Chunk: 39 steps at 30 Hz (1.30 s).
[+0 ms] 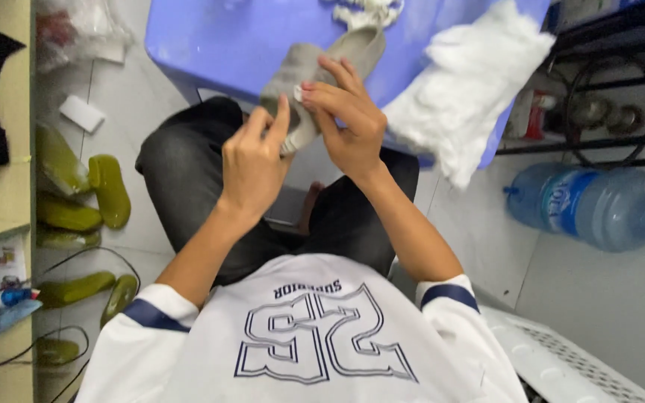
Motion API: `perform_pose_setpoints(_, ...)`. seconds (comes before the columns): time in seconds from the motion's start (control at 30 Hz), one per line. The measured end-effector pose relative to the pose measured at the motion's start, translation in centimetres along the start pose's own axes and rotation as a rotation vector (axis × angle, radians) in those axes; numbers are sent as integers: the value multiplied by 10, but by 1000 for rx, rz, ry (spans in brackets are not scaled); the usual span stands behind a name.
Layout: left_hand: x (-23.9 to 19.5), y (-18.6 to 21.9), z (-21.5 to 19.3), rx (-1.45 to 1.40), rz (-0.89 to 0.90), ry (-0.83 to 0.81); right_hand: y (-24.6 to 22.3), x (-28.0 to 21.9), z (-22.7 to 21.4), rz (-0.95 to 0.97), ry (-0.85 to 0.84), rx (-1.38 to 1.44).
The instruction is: The person sits cross-legged on a chair and cleans a pair of gray slide sandals using small pieces of white cloth. They wipe the interior and exterior surfaces of each slide, handling them one at a time and occasionally tearing off fresh cloth pieces from a larger bundle on the table.
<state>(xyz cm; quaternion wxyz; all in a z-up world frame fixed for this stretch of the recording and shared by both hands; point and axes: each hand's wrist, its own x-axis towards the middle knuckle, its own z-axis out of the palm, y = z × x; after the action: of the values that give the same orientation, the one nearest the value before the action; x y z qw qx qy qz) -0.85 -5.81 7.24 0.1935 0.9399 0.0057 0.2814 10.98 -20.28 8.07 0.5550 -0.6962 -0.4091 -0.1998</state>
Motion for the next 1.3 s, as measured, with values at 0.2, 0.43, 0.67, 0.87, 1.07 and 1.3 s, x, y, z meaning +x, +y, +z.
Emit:
perform_pose_setpoints(0.2, -6, 0, 7, 45, -16, 24, -11, -36, -30, 466, 4, 120)
perform_pose_setpoints(0.43, 4, 3, 1, 39, -22, -10, -10, -24, -36, 1241, 289, 1113)
perform_pose_setpoints(0.67, 5, 9, -3, 39, -18, 37, -23, -12, -42, 830, 90, 650)
perform_pose_setpoints(0.87, 2, 11, -2, 67, 17, 29, -27, -11, -25, 170, -62, -129)
perform_pose_setpoints(1.07, -9, 5, 8, 52, 24, -30, -19, -10, -18, 171, -78, 22)
perform_pose_setpoints(1.3, -8, -3, -2, -30, -39, -102, -37, -22, -14, 171, -158, 60)
